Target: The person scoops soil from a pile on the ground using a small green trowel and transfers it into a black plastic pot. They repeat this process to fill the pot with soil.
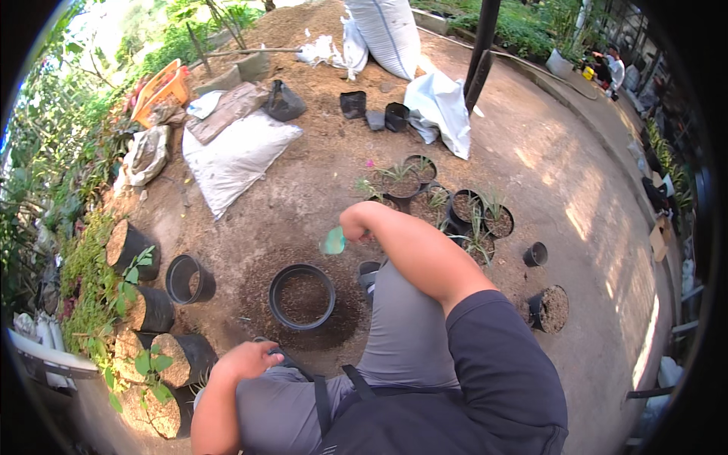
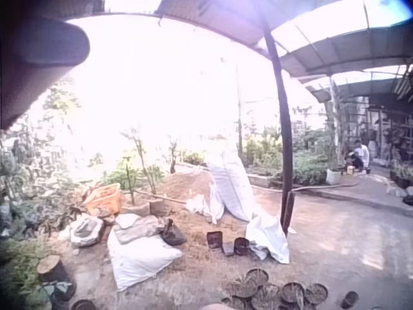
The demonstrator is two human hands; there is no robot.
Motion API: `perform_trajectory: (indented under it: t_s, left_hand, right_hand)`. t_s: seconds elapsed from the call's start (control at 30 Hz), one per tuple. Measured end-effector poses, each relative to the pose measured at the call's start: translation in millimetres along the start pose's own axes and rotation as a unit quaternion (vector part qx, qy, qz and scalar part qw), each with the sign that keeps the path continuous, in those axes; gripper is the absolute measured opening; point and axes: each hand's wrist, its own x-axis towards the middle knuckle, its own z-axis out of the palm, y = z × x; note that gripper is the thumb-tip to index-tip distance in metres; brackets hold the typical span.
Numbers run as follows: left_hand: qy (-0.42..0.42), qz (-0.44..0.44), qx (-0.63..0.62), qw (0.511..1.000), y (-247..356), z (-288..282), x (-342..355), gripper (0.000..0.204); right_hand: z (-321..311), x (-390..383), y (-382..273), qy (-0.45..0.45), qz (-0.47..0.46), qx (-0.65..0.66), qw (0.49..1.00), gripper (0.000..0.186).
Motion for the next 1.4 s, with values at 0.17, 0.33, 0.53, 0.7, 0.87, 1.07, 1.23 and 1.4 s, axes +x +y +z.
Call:
perform_trajectory:
  t_s: [0.17, 0.33, 0.53, 0.7, 0.87, 1.07, 1.23, 1.4]
  left_hand:
    - [0.055, 0.049, -0.022, 0.997, 13, -17, 12, 0.048]
    - [0.144, 0.016, -0.05, 0.988, 5, -42, 21, 0.047]
    - [0.065, 0.021, -0.065, 0.996, 11, -48, 29, 0.048]
    - [0.029, 0.021, -0.069, 0.997, 7, -46, 41, 0.05]
    - [-0.012, -0.001, -0.047, 0.999, -13, -26, 61, 0.05]
    - [-0.001, 0.029, -0.047, 0.998, -13, -25, 68, 0.051]
    - [0.0, 0.019, -0.057, 0.998, -12, -30, 65, 0.05]
    - [-0.003, 0.026, -0.061, 0.998, -10, -32, 62, 0.049]
  right_hand:
    - [6, 6, 4, -0.026, 0.009, 0.066, 0.997, 0.025]
    - [-11, -11, -4, 0.033, 0.034, 0.043, 0.998, 0.025]
    - [-13, -3, -14, 0.008, 0.005, 0.062, 0.998, 0.024]
    - [-18, -6, -27, 0.101, 0.026, -0.051, 0.993, 0.02]
    - [-22, -3, -34, 0.033, 0.005, 0.05, 0.998, 0.023]
    - [-21, -6, -35, 0.154, 0.045, -0.068, 0.985, 0.027]
    - [-21, -3, -36, 0.038, 0.018, 0.041, 0.998, 0.03]
    - [-22, -16, -48, 0.114, 0.033, -0.091, 0.989, 0.033]
